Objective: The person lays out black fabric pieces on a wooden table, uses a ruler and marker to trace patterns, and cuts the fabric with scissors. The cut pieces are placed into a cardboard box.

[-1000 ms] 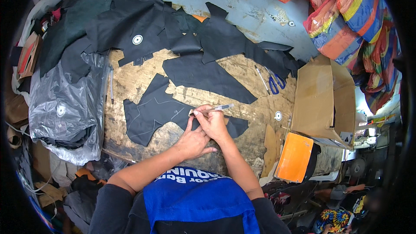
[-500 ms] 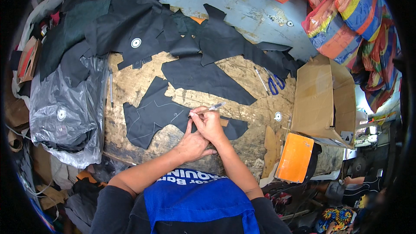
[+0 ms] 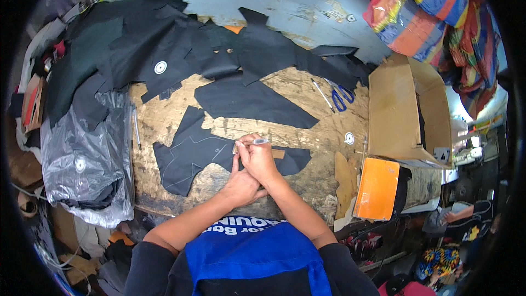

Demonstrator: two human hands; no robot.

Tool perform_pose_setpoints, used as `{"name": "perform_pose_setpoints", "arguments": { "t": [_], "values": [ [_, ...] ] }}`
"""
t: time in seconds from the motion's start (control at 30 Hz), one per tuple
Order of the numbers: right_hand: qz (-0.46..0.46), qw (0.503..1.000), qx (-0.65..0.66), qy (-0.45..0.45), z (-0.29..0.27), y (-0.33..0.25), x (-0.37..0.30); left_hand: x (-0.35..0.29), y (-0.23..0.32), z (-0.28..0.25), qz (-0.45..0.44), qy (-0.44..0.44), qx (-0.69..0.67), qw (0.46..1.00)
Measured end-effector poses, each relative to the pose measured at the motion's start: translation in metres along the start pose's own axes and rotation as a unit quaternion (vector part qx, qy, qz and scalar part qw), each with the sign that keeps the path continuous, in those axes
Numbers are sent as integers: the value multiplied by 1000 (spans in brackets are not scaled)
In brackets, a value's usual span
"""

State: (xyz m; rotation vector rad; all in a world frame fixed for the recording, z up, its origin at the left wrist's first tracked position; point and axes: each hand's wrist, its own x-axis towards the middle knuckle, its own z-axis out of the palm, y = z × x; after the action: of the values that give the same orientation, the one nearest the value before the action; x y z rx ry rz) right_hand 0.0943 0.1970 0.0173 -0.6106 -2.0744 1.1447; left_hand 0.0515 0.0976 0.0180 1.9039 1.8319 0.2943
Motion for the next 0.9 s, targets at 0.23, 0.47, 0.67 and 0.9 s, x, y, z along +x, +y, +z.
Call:
{"name": "perform_pose_setpoints", "arguments": {
  "t": [0.23,0.47,0.67,0.9],
  "values": [
    [135,978,-127,96,-67,12,-25,6,10,-20,8,53,60,997],
    [185,961,39,204,-76,46,-44,44,-6,-71,-20,-116,-69,991],
    [92,980,-148,97,-85,18,-47,78,-29,-96,38,-224,-206,952],
    [61,997,35,-21,-21,14,-35,104,-46,-105,-131,-363,-278,880]
  ]
}}
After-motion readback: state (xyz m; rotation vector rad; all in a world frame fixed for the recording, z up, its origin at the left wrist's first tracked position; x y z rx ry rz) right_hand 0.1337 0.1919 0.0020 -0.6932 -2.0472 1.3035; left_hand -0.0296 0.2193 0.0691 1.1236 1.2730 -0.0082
